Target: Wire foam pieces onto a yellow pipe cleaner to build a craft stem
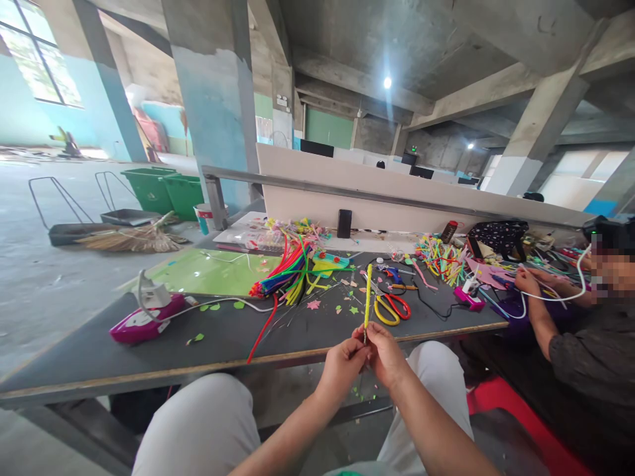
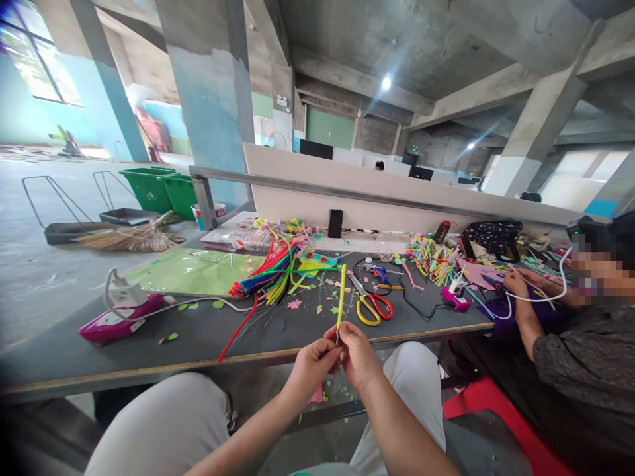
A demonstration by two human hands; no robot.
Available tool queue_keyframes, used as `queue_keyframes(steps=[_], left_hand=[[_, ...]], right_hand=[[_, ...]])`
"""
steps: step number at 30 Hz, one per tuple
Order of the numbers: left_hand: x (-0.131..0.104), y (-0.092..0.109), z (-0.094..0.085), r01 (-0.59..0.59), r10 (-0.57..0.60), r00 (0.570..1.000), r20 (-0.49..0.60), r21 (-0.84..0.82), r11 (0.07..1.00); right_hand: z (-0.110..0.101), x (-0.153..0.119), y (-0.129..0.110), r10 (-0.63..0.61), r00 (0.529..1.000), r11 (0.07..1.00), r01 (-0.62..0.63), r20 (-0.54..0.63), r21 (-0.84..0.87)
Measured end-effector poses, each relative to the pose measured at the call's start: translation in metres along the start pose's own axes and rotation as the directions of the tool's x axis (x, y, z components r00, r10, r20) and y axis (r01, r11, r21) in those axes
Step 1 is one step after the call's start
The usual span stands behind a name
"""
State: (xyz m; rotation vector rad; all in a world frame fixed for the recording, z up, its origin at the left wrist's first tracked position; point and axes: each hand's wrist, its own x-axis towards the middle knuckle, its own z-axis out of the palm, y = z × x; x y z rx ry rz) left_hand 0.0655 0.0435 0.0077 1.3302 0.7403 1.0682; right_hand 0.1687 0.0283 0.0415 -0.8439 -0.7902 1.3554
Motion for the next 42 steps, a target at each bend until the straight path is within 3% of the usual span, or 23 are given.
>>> queue_keyframes(steps=[3,7,14,19,23,25,28,32,42], left_hand=[[-0.005,0.003,0.0,-0.09,0.1,0.993,-0.057,0.159,0.983],[-0.009,0.008,-0.001,-0.155,0.181,0.981,-0.066,0.286,0.946],[-0.005,0.005,-0.002,-0.093,0.123,0.987,-0.103,0.263,0.96],[-0.004,0.012,-0.002,-0.083,0.114,0.988,-0.1,0.271,0.959],[0.002,0.027,-0.014,-0.116,0.139,0.988,-0.059,0.296,0.948],[0.006,0.036,-0.024,-0.101,0.128,0.988,-0.087,0.26,0.96],[0.009,0.048,-0.034,-0.097,0.103,0.991,-0.084,0.065,0.993],[0.007,0.055,-0.038,-0.087,0.081,0.995,-0.057,-0.107,0.99],[0.008,0.045,-0.033,-0.071,0.065,0.997,-0.037,-0.185,0.98]], right_hand=[[0.001,-0.003,-0.001,-0.012,0.999,0.996,0.008,0.048,0.084],[0.005,-0.008,0.003,-0.077,0.996,0.993,0.081,-0.048,0.088],[0.011,-0.013,0.006,-0.151,0.985,0.983,0.158,-0.083,0.088],[0.014,-0.008,0.007,-0.222,0.956,0.975,0.213,-0.19,-0.07],[0.009,-0.007,0.008,-0.294,0.925,0.951,0.257,-0.239,-0.173],[0.007,-0.008,0.009,-0.314,0.916,0.938,0.258,-0.251,-0.231],[0.008,-0.011,0.013,-0.3,0.926,0.924,0.223,-0.228,-0.31],[0.012,-0.011,0.019,-0.265,0.943,0.926,0.19,-0.201,-0.327],[0.013,-0.012,0.017,-0.214,0.953,0.963,0.169,-0.213,-0.21]])
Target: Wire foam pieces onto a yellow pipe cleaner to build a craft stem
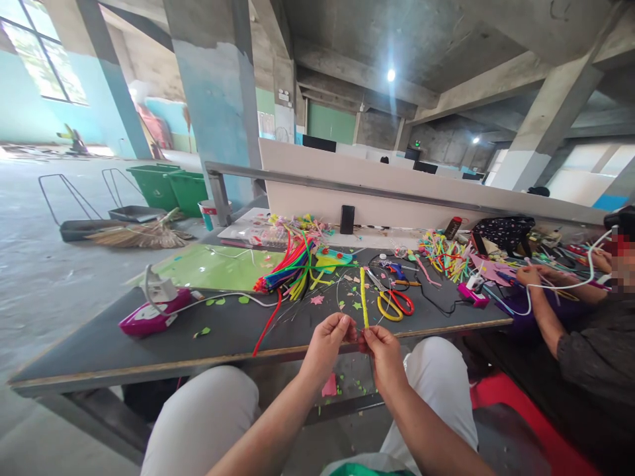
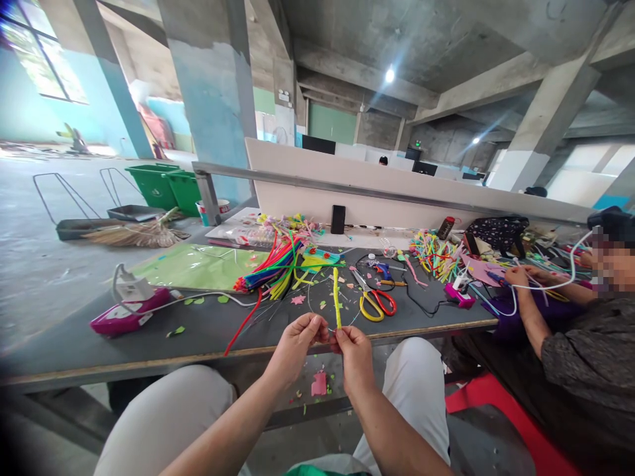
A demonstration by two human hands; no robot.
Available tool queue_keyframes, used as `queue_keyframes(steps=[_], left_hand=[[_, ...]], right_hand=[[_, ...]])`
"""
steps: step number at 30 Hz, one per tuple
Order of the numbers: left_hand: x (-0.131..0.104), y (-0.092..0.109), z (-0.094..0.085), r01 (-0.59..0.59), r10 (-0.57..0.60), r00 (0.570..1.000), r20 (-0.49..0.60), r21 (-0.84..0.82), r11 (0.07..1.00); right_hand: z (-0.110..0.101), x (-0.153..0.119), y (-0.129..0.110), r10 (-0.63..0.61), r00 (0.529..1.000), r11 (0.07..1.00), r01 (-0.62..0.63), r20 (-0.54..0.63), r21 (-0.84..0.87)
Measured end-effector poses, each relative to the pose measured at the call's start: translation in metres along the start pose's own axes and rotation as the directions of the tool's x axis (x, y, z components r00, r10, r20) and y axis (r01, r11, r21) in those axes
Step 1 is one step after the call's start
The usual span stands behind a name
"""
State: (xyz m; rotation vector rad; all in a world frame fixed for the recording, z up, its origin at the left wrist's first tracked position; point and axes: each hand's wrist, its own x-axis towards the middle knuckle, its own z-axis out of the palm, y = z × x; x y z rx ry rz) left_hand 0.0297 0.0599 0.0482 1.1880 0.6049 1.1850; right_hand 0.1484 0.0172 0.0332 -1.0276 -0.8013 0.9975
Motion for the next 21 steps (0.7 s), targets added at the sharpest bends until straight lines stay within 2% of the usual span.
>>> queue_keyframes(steps=[7,13,18,21], left_hand=[[-0.001,0.001,0.001,0.002,-0.002,0.998,0.057,0.01,1.0],[-0.002,0.004,0.0,-0.007,0.006,0.998,0.062,0.012,1.0],[0.001,0.015,-0.007,-0.037,0.034,0.998,0.047,0.06,0.997],[0.004,0.023,-0.014,-0.055,0.055,0.998,0.02,0.005,0.998]], right_hand=[[-0.002,0.001,0.004,-0.001,1.0,0.999,0.002,-0.031,0.035],[-0.001,0.0,0.005,-0.009,0.999,0.999,0.01,-0.033,0.039],[-0.002,-0.004,0.004,0.008,0.999,1.0,-0.008,-0.048,0.008],[-0.002,-0.007,0.006,0.01,1.0,1.0,-0.01,-0.016,-0.006]])
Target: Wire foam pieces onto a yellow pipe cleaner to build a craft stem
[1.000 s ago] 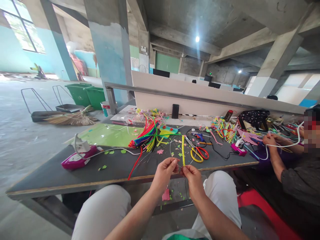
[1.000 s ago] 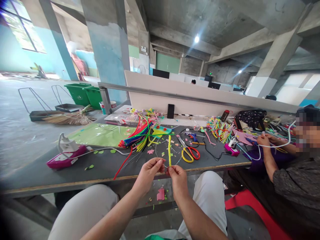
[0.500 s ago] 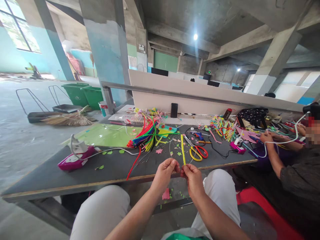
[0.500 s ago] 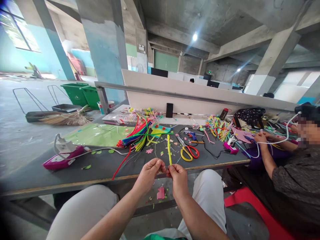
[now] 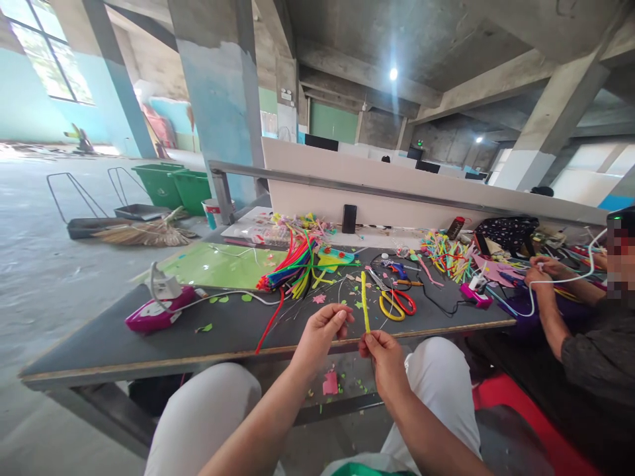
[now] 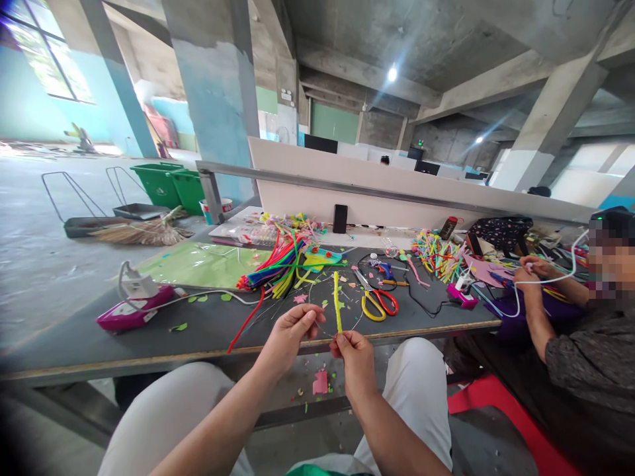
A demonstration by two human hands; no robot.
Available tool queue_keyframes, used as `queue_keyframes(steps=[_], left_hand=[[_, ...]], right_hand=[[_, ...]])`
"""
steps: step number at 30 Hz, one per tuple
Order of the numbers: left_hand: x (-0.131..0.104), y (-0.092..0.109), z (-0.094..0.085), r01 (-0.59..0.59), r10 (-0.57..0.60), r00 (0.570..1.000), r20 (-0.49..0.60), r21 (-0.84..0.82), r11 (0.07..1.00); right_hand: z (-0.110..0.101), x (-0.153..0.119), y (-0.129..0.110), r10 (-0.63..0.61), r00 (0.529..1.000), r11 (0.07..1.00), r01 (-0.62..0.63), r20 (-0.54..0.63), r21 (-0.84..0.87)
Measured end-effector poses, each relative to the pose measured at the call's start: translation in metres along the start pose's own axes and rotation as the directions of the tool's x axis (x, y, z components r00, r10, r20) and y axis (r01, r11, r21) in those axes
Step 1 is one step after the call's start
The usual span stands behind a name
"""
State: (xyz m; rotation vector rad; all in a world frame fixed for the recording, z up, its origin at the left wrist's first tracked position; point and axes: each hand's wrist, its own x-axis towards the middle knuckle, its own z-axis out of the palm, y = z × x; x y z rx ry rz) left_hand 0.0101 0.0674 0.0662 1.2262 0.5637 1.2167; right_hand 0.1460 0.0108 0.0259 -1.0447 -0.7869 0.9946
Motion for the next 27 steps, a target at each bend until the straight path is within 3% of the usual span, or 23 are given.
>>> queue_keyframes(steps=[5,12,21,27], left_hand=[[0.001,0.009,-0.006,0.062,-0.067,0.997,-0.027,-0.154,0.986],[0.001,0.014,-0.01,0.143,-0.142,0.99,0.02,-0.229,0.963],[0.002,0.012,-0.013,0.092,-0.087,0.996,0.034,-0.199,0.976],[0.008,0.022,-0.027,0.062,-0.061,0.998,0.018,-0.049,0.997]], right_hand=[[0.0,-0.002,0.005,0.025,1.0,1.0,-0.025,0.0,-0.015],[0.0,-0.005,0.002,0.06,0.998,0.998,-0.06,0.025,0.008],[-0.004,-0.006,0.004,0.072,0.992,0.99,-0.084,0.102,0.112],[-0.003,-0.011,0.012,0.013,0.997,0.996,-0.007,0.071,-0.084]])
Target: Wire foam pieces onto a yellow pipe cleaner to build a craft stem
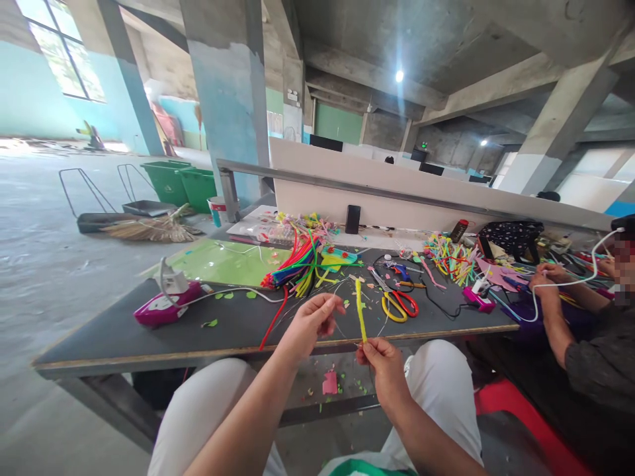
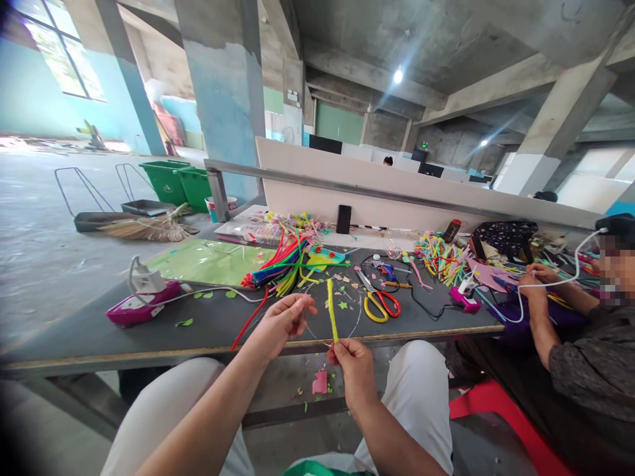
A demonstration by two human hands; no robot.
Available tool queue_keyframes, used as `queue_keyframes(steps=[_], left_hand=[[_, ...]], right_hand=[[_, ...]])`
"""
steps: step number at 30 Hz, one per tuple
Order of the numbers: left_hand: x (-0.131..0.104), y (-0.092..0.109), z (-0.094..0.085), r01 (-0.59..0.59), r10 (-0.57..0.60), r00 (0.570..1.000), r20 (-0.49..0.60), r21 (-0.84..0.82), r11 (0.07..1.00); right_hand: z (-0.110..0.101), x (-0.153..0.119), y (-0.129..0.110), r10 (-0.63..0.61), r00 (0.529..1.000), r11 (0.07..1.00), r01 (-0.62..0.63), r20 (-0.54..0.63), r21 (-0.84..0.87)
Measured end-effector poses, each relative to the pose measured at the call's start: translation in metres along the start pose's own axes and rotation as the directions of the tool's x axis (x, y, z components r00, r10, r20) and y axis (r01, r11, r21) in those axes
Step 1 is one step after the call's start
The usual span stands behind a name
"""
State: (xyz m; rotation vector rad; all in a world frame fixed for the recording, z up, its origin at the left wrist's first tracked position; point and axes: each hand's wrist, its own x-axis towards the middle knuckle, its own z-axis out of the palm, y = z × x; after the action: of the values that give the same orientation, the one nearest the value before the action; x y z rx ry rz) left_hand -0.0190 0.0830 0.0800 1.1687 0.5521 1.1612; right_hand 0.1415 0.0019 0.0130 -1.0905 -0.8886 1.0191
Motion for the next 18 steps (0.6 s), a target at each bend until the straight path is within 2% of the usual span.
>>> queue_keyframes(steps=[3,5,9,13,18], left_hand=[[0.003,0.012,-0.012,-0.108,0.117,0.989,-0.096,0.097,0.989],[0.004,0.019,-0.018,-0.132,0.154,0.98,-0.124,0.17,0.977],[0.003,0.03,-0.028,-0.133,0.167,0.98,-0.103,0.282,0.95],[0.002,0.032,-0.036,-0.149,0.194,0.978,-0.082,0.386,0.911],[0.003,0.032,-0.04,-0.127,0.19,0.97,-0.15,0.354,0.927]], right_hand=[[0.004,-0.004,0.007,0.014,1.0,0.995,-0.012,0.02,-0.098],[0.009,-0.007,0.012,0.036,0.998,0.989,-0.029,0.045,-0.142],[0.022,-0.011,0.016,0.076,0.993,0.98,-0.058,0.09,-0.188],[0.034,-0.014,0.017,0.107,0.988,0.977,-0.084,0.11,-0.198],[0.04,-0.019,0.025,0.122,0.978,0.977,-0.089,0.168,-0.192]])
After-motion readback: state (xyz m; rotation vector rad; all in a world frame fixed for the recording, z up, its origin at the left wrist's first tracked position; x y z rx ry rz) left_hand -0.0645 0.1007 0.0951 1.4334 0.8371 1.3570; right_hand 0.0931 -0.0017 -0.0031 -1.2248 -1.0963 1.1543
